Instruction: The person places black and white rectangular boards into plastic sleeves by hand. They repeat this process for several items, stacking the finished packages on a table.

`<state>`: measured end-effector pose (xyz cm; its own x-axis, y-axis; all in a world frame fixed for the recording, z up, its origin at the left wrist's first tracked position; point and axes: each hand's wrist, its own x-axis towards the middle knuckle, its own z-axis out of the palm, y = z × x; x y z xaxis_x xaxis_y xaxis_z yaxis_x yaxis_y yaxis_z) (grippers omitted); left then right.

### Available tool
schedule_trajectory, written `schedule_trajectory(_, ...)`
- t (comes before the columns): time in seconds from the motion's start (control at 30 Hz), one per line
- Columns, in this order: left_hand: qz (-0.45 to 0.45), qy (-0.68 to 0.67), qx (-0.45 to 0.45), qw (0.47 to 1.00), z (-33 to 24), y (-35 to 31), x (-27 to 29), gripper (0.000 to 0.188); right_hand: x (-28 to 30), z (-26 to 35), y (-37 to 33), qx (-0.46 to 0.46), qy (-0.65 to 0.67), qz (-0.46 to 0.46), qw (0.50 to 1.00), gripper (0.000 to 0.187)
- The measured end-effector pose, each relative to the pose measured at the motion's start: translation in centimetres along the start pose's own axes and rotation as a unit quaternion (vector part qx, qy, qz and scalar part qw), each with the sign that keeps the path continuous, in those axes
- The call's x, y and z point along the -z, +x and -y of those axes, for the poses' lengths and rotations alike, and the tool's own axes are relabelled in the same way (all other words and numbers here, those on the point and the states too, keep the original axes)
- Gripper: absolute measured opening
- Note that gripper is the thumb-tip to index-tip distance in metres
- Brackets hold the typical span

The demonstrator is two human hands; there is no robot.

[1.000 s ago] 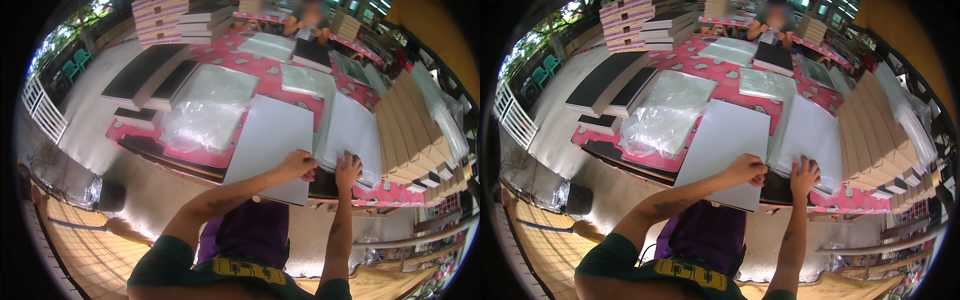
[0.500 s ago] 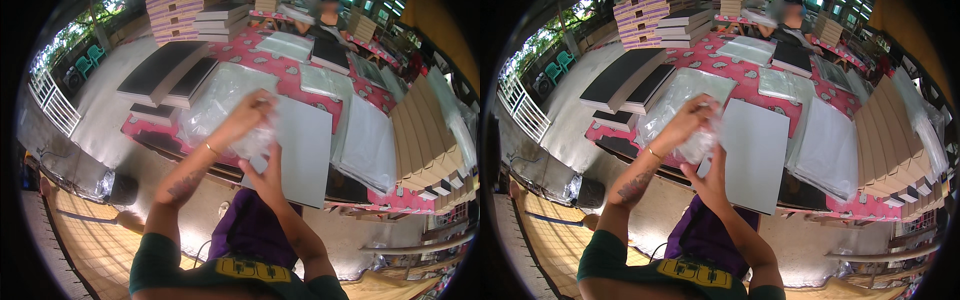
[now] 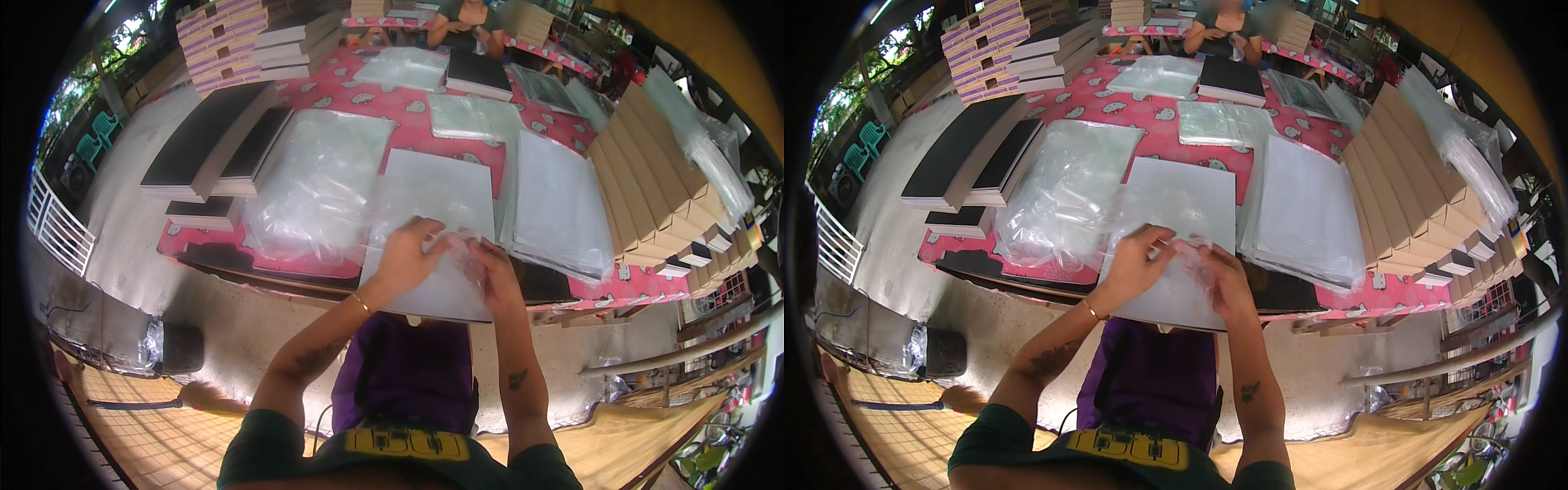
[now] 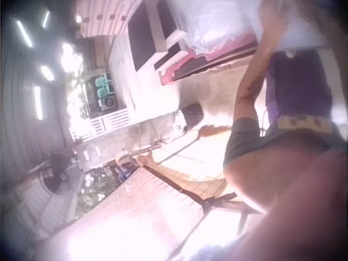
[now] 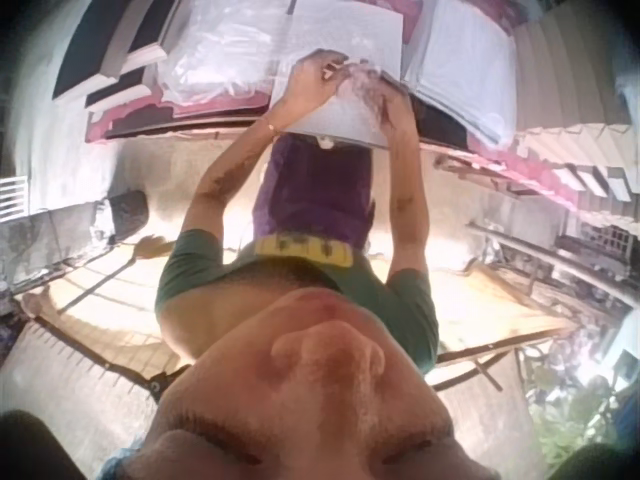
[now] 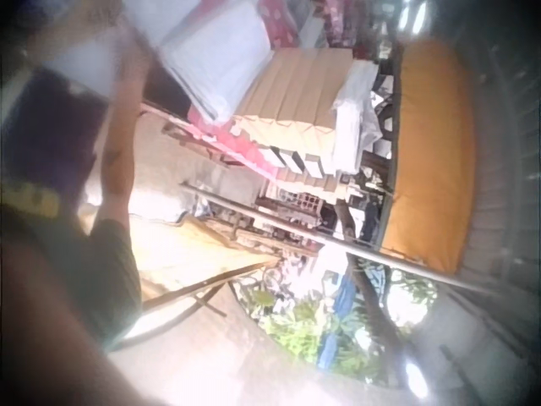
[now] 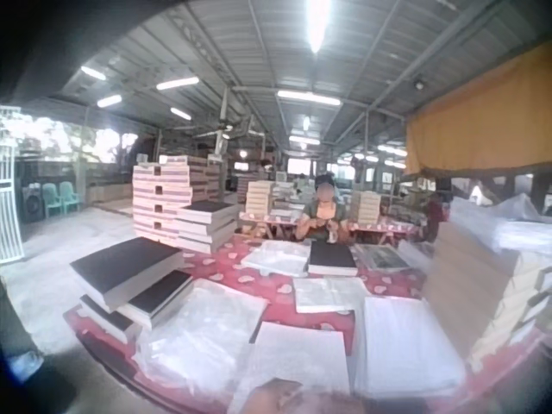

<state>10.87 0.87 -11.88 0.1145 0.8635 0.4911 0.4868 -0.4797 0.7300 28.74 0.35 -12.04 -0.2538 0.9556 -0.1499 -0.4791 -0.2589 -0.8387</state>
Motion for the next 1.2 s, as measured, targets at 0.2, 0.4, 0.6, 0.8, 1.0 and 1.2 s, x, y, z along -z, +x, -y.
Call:
schedule_trajectory(0.2, -0.066, -0.078, 0.045, 0.994, 0.6, -1.3, -0.8, 0.013, -0.3, -2.1, -1.1, 0.085, -0.036, -0.066, 0.994, 0.024)
schedule_trajectory(0.4, -0.122, -0.005, -0.012, 0.992, 2.5, -2.8, 2.5, 0.014, -2.8, -2.6, -2.8, 0.039, 0.144, 0.015, 0.989, 0.03)
schedule_trajectory(0.6, -0.095, 0.042, -0.052, 0.993, 2.1, -5.8, 7.2, 0.018, 1.9, 0.4, -1.7, -0.001, 0.301, 0.089, 0.949, 0.033)
schedule_trajectory(0.8, -0.027, 0.081, -0.267, 0.96, -1.3, -6.6, 12.4, 0.015, -3.0, 4.0, -1.2, 0.066, -0.237, 0.397, 0.884, 0.032)
schedule_trajectory(1.0, -0.097, 0.226, -0.041, 0.969, -1.8, -5.3, 13.5, 0.023, -10.0, 5.5, 0.2, 0.422, -0.723, 0.222, 0.5, 0.029)
schedule_trajectory(1.2, -0.246, 0.285, -0.139, 0.916, -3.3, -8.1, 20.3, 0.024, -8.2, 9.5, -1.7, 0.112, -0.815, 0.184, 0.537, 0.065)
